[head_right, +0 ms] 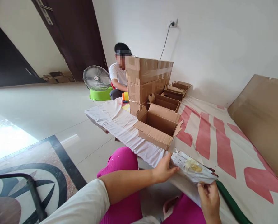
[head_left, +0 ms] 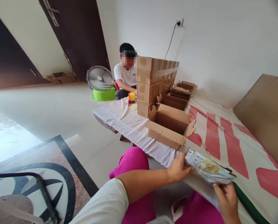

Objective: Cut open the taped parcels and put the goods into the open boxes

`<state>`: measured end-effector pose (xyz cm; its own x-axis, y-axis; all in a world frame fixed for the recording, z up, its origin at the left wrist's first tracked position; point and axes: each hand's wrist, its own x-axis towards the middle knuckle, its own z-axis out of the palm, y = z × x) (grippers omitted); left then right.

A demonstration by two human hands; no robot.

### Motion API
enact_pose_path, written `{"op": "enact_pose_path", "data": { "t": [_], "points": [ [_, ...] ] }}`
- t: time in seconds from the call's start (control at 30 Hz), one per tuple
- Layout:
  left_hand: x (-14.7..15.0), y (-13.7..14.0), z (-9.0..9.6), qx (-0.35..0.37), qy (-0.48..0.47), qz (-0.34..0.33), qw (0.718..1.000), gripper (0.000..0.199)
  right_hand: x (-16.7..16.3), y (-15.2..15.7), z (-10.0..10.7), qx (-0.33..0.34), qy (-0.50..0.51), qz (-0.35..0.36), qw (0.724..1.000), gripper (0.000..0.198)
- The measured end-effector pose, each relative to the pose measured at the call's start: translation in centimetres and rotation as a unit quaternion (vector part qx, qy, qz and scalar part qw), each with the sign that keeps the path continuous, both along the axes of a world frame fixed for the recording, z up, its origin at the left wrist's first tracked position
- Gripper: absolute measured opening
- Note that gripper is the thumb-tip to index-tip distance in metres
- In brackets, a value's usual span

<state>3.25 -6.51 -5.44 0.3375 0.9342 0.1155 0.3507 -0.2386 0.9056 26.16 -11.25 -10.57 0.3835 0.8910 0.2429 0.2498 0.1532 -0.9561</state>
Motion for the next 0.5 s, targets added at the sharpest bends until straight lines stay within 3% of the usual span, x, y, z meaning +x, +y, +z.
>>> {"op": "enact_pose_path", "data": {
  "t": [0.3, 0.5],
  "points": [
    [-3.7, 0.3, 1.6, 0.053, -0.035, -0.029, 0.998, 0.036, -3.3, -1.4, 1.1, 0.039, 0.004, -0.004, 0.999, 0.037],
    [-7.3, 1.3, 4.2, 0.055, -0.023, -0.065, 0.996, 0.033, -5.0, -1.2, 1.3, 0.060, -0.072, 0.056, 0.994, 0.032]
  ]
}}
